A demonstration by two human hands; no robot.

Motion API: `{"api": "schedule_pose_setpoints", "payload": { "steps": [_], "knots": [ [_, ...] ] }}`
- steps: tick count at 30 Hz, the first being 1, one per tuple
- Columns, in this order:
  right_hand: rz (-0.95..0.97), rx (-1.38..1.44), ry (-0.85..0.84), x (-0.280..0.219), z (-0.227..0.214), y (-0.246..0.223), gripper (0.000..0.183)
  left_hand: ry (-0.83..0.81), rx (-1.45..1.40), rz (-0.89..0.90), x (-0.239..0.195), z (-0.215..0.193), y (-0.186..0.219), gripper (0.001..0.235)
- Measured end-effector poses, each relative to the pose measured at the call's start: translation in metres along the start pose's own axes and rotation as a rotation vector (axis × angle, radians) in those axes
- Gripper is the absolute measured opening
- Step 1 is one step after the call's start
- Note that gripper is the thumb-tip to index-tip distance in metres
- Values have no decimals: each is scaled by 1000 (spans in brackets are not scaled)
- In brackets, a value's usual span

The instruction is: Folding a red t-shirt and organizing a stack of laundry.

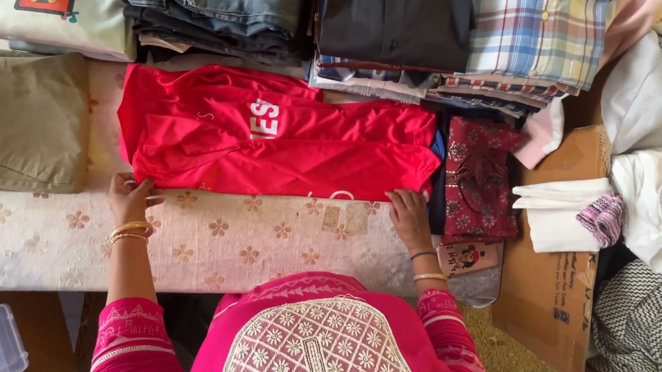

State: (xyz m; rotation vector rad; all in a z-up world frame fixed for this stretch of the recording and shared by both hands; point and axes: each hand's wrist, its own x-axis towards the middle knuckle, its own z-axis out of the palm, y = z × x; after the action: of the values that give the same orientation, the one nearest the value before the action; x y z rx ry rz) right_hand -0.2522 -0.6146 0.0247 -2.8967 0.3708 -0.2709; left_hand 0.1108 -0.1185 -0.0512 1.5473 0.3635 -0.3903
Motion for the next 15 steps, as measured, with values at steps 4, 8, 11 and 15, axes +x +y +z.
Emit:
{"api": "schedule_pose_setpoints", "payload": {
  "steps": [4,8,11,15],
  "knots": [
    [61,-125,58,-5,2,5,42,-98,-84,102,25,-21,-26,19],
    [135,-187,103,0,0,16,35,-59,-92,168,30,-35,-9,23],
    [154,-157,125,6,-18,15,24,-96,-81,201,25,-49,12,25],
    [109,-122,134,-3,-35,10,11,-42,10,195,12,-71,33,25]
  ]
}}
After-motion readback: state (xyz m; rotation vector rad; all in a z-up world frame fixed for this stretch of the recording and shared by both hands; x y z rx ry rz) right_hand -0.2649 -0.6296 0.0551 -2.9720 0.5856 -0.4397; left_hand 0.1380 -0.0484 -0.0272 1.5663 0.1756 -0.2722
